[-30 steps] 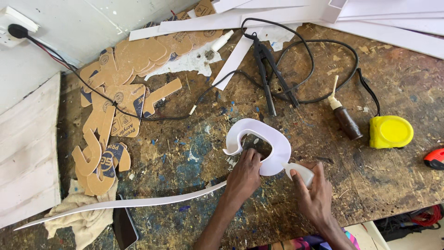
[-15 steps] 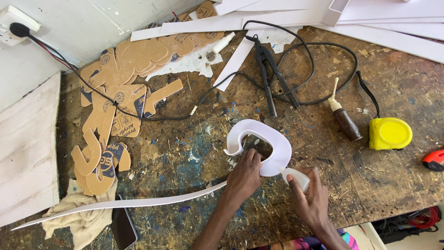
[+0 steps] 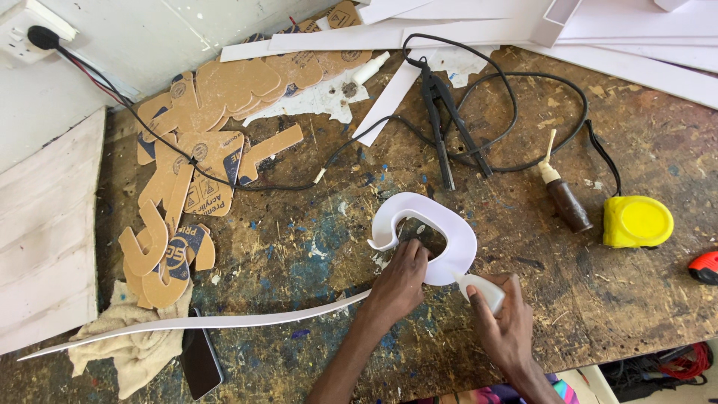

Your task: The person applies glue to a white acrylic letter and attaches a strip of white material along its edge. They press the strip into place, smooth it down, and continue applying glue to secure the attachment.

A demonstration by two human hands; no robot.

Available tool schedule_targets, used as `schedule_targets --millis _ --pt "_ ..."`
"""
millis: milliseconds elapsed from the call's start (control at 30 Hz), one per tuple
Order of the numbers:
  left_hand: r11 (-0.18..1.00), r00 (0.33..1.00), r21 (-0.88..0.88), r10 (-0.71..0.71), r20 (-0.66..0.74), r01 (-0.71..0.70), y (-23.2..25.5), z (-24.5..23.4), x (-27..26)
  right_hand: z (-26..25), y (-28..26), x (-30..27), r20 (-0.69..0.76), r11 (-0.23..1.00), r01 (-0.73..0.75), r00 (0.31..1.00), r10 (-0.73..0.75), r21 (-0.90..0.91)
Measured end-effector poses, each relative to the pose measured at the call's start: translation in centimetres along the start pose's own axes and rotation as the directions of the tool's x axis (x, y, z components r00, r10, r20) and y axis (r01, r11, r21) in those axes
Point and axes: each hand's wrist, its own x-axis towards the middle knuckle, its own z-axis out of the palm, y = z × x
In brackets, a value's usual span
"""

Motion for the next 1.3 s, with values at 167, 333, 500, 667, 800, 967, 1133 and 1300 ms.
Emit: schedule_targets --millis 167,333,500,667,800,967,1133,1300 --pt "1.000 1.000 0.011 0.009 -0.029 -0.008 -0.5 0.9 0.1 -0.1 0.3 0.4 0.005 0.999 0.029 1.000 -0.029 0.039" --pt "0.998 0.994 -0.020 0.049 -0.101 -0.052 -0.5 0.9 -0.3 -1.3 2.1 2.2 -0.090 0.979 0.133 0.989 -0.120 0.155" --pt "0.999 0.997 0.026 0.039 -0.067 -0.037 -0.1 0.5 -0.4 -3.7 -1.8 4.1 -0.244 0.963 0.268 0.935 -0.256 0.017" --pt "0.999 0.996 0.016 0.041 -0.083 -0.040 -0.1 0.6 -0.3 -3.8 -5.7 9.1 -0.102 0.936 0.312 0.938 -0.331 -0.164" --pt "0.998 0.992 0.021 0.055 -0.116 -0.053 -0.7 1.6 -0.2 -2.5 -5.5 13.7 0.015 0.872 0.390 0.915 -0.404 -0.296" --pt "0.998 0.987 0.029 0.062 -0.146 -0.058 -0.8 1.6 -0.1 -3.7 -6.0 12.9 -0.088 0.742 0.403 0.847 -0.524 -0.535" --pt "0.999 0.992 0.007 0.033 -0.118 -0.033 -0.8 1.7 -0.3 -6.7 -2.0 16.2 -0.181 0.548 0.288 0.739 -0.649 -0.785" --pt "0.999 0.994 0.032 0.018 -0.110 -0.014 -1.0 2.5 -0.1 -8.1 -3.5 16.2 -0.127 0.527 0.279 0.783 -0.609 -0.803"
